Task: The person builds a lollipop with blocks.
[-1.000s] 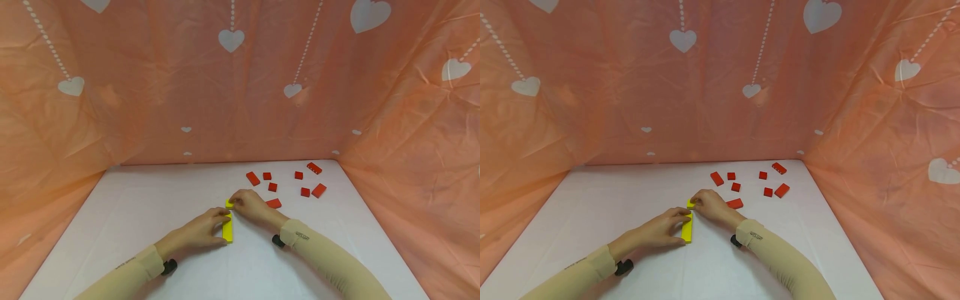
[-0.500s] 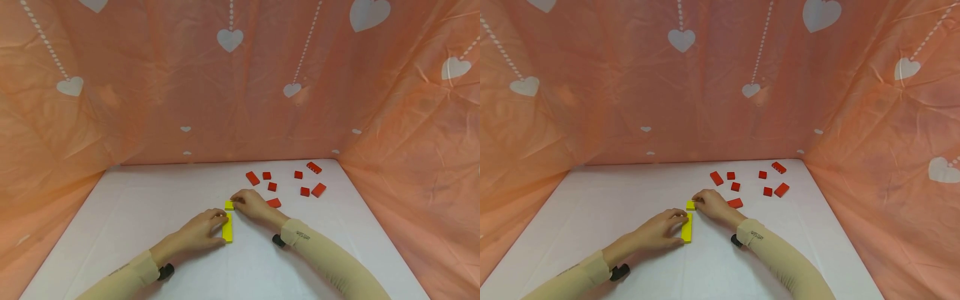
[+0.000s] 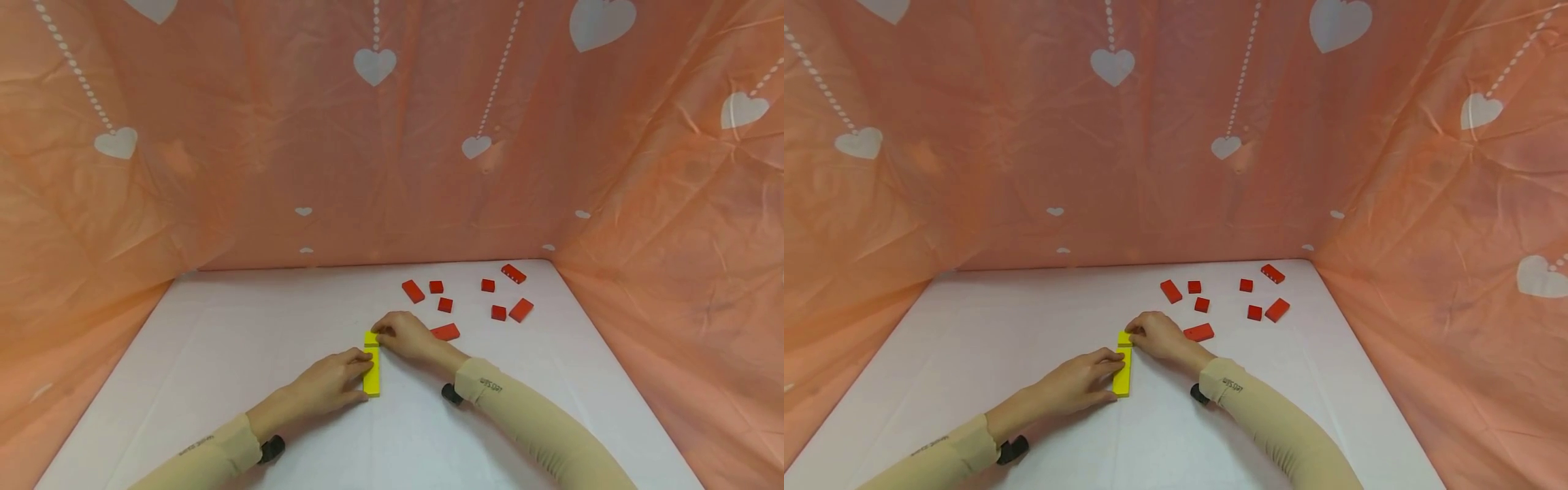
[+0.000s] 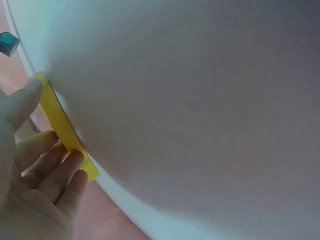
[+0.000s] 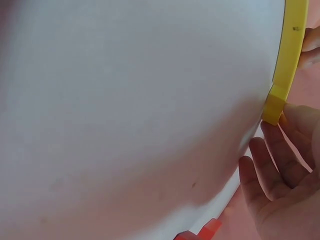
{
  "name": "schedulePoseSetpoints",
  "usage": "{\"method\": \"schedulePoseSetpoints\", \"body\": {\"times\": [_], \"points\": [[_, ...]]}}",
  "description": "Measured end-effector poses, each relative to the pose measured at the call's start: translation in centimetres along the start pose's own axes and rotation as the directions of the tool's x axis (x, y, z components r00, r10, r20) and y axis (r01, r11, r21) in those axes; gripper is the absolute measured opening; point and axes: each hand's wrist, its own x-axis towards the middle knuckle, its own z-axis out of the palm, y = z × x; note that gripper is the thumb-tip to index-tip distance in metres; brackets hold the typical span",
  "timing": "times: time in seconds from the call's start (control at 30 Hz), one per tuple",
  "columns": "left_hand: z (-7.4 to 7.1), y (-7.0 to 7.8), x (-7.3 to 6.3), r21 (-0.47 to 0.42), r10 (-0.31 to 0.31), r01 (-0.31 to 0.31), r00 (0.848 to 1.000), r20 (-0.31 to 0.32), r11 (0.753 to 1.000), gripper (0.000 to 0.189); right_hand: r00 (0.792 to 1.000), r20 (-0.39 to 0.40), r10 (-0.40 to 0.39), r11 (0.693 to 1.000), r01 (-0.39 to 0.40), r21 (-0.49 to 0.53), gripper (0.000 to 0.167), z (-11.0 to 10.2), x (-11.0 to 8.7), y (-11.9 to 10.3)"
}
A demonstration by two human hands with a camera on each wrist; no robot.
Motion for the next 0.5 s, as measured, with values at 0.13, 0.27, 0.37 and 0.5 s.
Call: {"method": "schedulePoseSetpoints", "body": {"times": [0.13,0.27,0.37,0.5], "points": [[0.05,0.02,0.00,-0.013,-0.007,0.008,1.000,0.007,1.000,0.052,1.000,0.004,-0.003,1.000,0.003,-0.008,0.024,0.01,-0.05,-0.04],[0.08,0.09,0.01,-0.016,-0.013,0.013,1.000,0.010,1.000,0.052,1.000,0.002,-0.001,1.000,0.001,-0.003,0.024,0.07,-0.13,0.00],[0.07,0.16,0.03,-0.015,-0.016,0.017,1.000,0.014,1.000,0.052,1.000,0.004,-0.004,1.000,0.004,-0.005,0.024,0.11,-0.20,0.00],[0.00,0.26,0.00,-0.018,-0.028,0.028,0.999,0.020,0.999,0.053,1.000,0.002,-0.006,1.000,0.006,-0.007,0.024,0.12,-0.30,-0.11]]}}
